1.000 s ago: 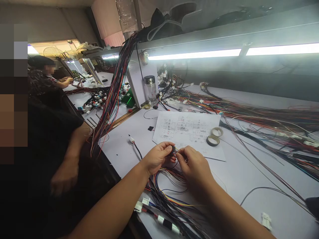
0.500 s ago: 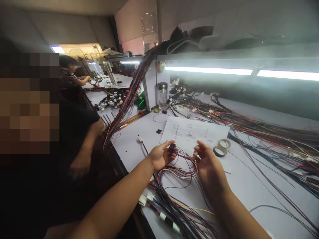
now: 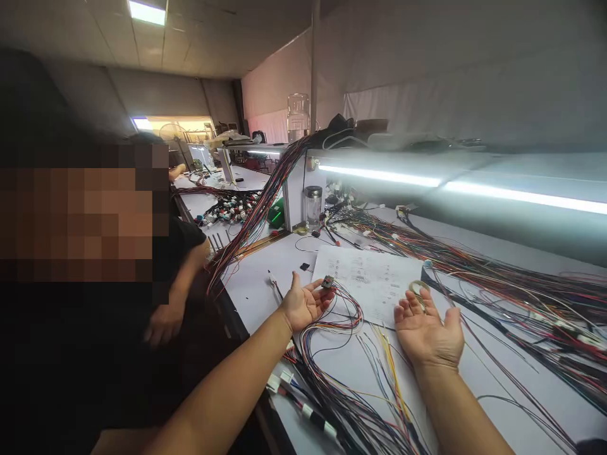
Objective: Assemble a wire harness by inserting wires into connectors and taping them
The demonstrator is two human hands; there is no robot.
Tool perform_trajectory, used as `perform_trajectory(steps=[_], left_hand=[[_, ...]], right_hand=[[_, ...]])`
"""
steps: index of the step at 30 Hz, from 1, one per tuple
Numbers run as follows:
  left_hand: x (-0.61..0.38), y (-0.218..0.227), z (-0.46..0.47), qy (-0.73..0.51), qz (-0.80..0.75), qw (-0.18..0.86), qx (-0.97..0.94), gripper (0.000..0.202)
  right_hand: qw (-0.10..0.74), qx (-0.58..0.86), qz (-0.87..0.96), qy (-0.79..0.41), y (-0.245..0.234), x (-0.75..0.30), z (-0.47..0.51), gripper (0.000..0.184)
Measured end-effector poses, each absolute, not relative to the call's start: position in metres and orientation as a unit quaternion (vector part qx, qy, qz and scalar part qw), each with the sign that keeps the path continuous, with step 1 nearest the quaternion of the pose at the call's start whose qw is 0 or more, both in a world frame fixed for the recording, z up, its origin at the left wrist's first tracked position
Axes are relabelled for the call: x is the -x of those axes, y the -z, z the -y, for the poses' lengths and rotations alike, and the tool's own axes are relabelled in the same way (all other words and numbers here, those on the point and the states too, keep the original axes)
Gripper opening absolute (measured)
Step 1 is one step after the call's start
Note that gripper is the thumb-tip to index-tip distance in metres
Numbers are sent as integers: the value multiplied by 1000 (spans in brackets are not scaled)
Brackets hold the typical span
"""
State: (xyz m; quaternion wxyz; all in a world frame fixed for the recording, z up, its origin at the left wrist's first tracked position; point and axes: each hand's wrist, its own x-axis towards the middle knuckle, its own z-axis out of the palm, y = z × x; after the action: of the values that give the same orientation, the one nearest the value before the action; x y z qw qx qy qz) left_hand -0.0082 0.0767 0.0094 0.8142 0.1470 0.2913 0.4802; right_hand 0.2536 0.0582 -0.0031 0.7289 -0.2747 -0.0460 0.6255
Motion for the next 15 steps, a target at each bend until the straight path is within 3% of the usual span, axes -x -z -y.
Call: perform_trajectory(steps=[4,7,11,15], left_hand=[[1,-18,-76,-494,-335,768,-233,28],[7,-56,-80,-513,-334,744,-268,17],[31,-160,-75,-555,-292,704,-333,14],[42,-271,-49,-541,-236,595,-546,21]], right_hand=[[724,268,97,-628,7,-253,-59,52],[698,317,215,-605,5,-242,-55,44],[638,384,328,-581,0,-222,-48,43],[556,423,410,-586,-26,-218,-46,40]])
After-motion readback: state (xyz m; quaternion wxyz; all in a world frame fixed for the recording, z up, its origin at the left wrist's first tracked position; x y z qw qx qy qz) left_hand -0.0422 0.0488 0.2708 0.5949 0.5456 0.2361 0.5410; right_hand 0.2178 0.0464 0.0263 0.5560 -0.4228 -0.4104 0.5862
